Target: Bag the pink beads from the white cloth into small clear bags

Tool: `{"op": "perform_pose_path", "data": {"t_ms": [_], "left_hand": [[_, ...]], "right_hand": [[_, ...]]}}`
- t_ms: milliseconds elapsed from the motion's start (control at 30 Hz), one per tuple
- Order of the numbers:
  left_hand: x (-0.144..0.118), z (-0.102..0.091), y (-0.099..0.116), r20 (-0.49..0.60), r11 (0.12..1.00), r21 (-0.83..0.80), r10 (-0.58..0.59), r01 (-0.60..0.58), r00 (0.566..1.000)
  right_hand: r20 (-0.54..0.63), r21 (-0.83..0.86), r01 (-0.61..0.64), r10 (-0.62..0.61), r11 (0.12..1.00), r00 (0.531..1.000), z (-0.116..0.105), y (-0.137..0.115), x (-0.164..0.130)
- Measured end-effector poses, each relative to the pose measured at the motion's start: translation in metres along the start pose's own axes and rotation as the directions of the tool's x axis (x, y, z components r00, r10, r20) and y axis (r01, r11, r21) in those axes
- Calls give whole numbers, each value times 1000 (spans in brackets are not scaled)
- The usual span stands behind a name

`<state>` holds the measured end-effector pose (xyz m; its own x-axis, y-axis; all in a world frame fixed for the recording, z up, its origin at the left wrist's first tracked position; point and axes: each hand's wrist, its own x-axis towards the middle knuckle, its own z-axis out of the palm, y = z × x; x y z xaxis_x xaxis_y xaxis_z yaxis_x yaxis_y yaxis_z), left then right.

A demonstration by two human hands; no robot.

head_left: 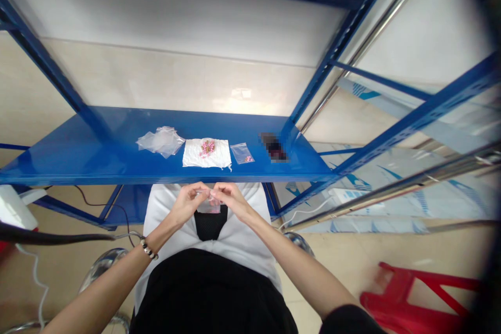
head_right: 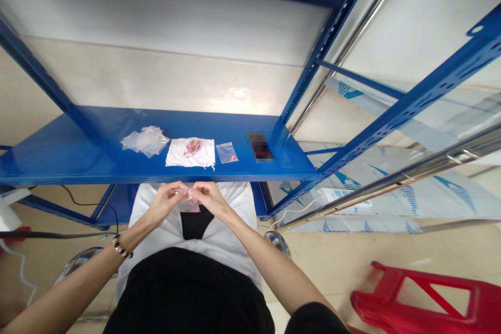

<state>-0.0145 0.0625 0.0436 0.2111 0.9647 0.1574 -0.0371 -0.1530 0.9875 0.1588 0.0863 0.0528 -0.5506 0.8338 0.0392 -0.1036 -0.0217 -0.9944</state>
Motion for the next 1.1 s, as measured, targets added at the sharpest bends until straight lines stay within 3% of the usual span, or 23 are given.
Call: {"op": "perform_pose_path", "data": {"t_ms": [200,367,500,700,933,1100], "left_hand": [[0,-1,1,13,1000,-17,-26,26,1000],[2,-6,3,-66,997,-72,-34,29,997],[2,-7,2,-104,998,-61,-36,30,994],[1,-2,4,-60,996,-76,-45,40,997],[3,-9,7,-176,999,-35,-33,27,984],[4,-11,7,-154,999,-32,-43,39,987]], "right_hand": [[-23,-4,10,-10,1000,1000,-2,1,1],[-72,-34,71,-73,997,995,-7,-4,3],[-33,-41,55,-57,998,998,-6,-3,3],[-35,-64,49,-52,997,998,2,-1,2],[-124,-64,25,-33,998,992,-4,-2,7],[-144,-47,45,-51,998,988,-8,-2,6]]}}
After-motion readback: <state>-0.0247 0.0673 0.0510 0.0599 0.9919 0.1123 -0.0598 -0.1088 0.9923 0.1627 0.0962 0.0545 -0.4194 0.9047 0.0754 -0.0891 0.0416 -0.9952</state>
